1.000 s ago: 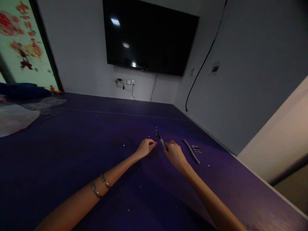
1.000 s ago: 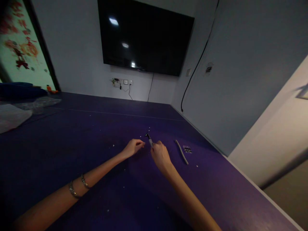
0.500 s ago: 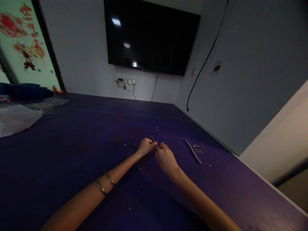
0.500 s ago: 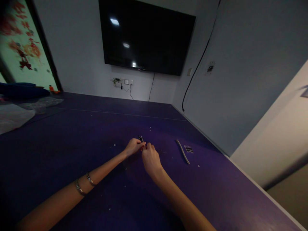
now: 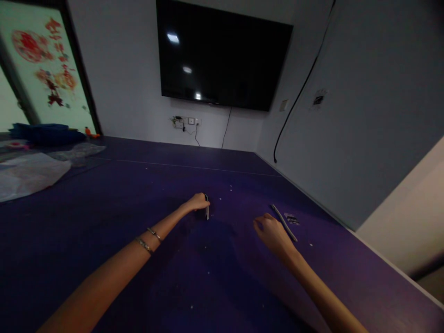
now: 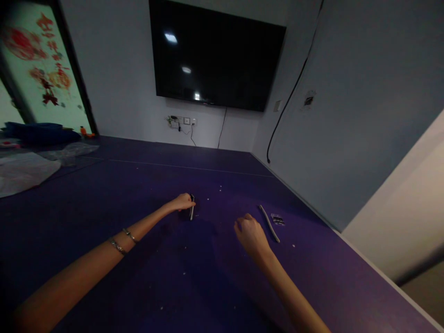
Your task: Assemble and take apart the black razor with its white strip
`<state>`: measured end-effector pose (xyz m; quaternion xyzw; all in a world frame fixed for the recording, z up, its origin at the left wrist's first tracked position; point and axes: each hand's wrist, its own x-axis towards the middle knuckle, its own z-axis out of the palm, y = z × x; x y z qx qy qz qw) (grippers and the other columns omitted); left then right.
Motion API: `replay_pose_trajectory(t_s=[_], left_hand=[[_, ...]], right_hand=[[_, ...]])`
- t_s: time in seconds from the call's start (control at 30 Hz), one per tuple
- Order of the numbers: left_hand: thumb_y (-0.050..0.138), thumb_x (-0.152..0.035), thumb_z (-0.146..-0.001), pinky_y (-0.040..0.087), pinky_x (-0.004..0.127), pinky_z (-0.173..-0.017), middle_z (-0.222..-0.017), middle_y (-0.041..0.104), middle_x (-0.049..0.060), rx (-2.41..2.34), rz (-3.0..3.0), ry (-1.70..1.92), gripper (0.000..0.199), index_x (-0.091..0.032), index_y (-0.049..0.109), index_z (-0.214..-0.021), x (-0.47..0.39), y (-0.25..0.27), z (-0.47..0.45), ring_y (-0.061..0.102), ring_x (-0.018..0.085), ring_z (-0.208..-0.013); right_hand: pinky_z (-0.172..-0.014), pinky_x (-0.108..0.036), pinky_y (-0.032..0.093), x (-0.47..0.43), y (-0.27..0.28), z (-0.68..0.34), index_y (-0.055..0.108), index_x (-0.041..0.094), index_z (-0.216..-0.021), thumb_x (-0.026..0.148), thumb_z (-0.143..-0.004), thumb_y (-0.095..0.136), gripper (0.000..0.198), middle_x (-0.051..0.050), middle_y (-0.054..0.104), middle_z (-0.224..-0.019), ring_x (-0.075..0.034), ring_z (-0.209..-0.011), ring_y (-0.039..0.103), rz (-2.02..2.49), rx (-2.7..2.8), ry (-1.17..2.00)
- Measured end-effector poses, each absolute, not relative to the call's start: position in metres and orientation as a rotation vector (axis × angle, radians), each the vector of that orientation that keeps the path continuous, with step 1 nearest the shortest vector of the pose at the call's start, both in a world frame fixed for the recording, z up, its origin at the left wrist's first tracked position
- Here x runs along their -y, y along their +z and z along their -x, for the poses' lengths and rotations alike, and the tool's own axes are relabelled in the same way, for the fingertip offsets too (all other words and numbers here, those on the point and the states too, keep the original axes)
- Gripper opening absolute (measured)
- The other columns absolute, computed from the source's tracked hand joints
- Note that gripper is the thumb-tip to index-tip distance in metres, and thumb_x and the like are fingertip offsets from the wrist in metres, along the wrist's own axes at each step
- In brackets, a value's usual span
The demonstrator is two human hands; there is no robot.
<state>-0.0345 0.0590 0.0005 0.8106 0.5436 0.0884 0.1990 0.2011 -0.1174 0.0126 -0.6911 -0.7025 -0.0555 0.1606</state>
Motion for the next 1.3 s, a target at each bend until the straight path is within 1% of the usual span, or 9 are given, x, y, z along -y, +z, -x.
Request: replay_pose_trajectory(t_s=[0.2,0.4,0.5,0.6,0.7,0.83,1.0,1.13,1.3], left_hand=[[0.051,-0.024,-0.066,0.040,0.023,-0.050,-0.060,0.063,0.012,-1.551,-2.322,0.182,0.019,-0.011,0.064,-0.066,-0.076,-0.009,0.031,0.060,0.019,-0.057],[0.055,-0.031,-0.065,0.041,0.024,-0.056,-0.074,0.066,0.014,-1.544,-2.387,0.197,0.023,-0.012,0.065,-0.072,-0.078,-0.012,0.028,0.063,0.022,-0.071],[0.054,-0.036,-0.068,0.041,0.024,-0.057,-0.075,0.066,0.014,-1.549,-2.400,0.227,0.026,-0.013,0.065,-0.071,-0.074,-0.013,0.031,0.062,0.021,-0.072],[0.051,-0.042,-0.071,0.041,0.025,-0.058,-0.072,0.065,0.013,-1.557,-2.402,0.285,0.031,-0.014,0.064,-0.067,-0.064,-0.014,0.036,0.062,0.021,-0.072],[0.050,-0.047,-0.071,0.041,0.025,-0.058,-0.068,0.063,0.011,-1.573,-2.377,0.327,0.034,-0.015,0.062,-0.064,-0.051,-0.017,0.041,0.061,0.020,-0.068],[0.049,-0.049,-0.071,0.041,0.028,-0.058,-0.071,0.064,0.009,-1.636,-2.385,0.288,0.035,-0.017,0.061,-0.065,-0.036,-0.022,0.041,0.061,0.021,-0.069],[0.050,-0.043,-0.072,0.041,0.028,-0.059,-0.073,0.064,0.008,-1.655,-2.407,0.252,0.029,-0.017,0.061,-0.065,-0.030,-0.025,0.037,0.061,0.021,-0.071],[0.049,-0.042,-0.072,0.041,0.028,-0.058,-0.072,0.064,0.008,-1.640,-2.408,0.263,0.029,-0.018,0.061,-0.065,-0.031,-0.026,0.038,0.060,0.021,-0.070],[0.050,-0.041,-0.072,0.040,0.027,-0.057,-0.070,0.063,0.008,-1.617,-2.410,0.292,0.027,-0.017,0.061,-0.063,-0.031,-0.026,0.041,0.060,0.020,-0.067]], right_hand=[[-0.071,-0.026,0.041,0.119,0.002,-0.232,0.069,0.015,-0.082,0.025,-0.085,0.039,0.032,-0.011,0.064,-0.082,-0.019,-0.076,0.061,2.042,1.974,-0.161],[-0.072,-0.027,0.042,0.120,-0.001,-0.246,0.070,0.017,-0.084,0.024,-0.083,0.042,0.029,-0.010,0.065,-0.087,-0.020,-0.079,0.062,2.080,1.944,-0.159],[-0.071,-0.027,0.042,0.118,0.000,-0.253,0.069,0.018,-0.082,0.026,-0.082,0.041,0.029,-0.010,0.065,-0.087,-0.020,-0.080,0.062,2.101,1.921,-0.152],[-0.065,-0.027,0.041,0.116,0.003,-0.266,0.068,0.019,-0.080,0.029,-0.081,0.041,0.029,-0.011,0.065,-0.088,-0.021,-0.078,0.062,2.176,1.863,-0.164],[-0.057,-0.027,0.038,0.112,0.002,-0.287,0.065,0.020,-0.086,0.032,-0.081,0.041,0.027,-0.011,0.066,-0.084,-0.023,-0.073,0.063,2.305,1.774,-0.113],[-0.053,-0.027,0.037,0.104,-0.008,-0.322,0.060,0.019,-0.093,0.043,-0.081,0.040,0.033,-0.011,0.065,-0.078,-0.025,-0.070,0.063,2.438,1.705,-0.041],[-0.054,-0.026,0.037,0.097,-0.029,-0.348,0.058,0.019,-0.076,0.052,-0.081,0.038,0.039,-0.007,0.064,-0.069,-0.021,-0.064,0.061,2.408,1.788,0.148],[-0.053,-0.025,0.036,0.094,-0.039,-0.352,0.055,0.019,-0.073,0.050,-0.083,0.037,0.037,-0.007,0.063,-0.069,-0.019,-0.062,0.060,2.361,1.835,0.158],[-0.051,-0.024,0.033,0.090,-0.037,-0.351,0.055,0.018,-0.072,0.038,-0.083,0.039,0.029,-0.007,0.063,-0.070,-0.018,-0.063,0.060,2.400,1.902,0.132]])
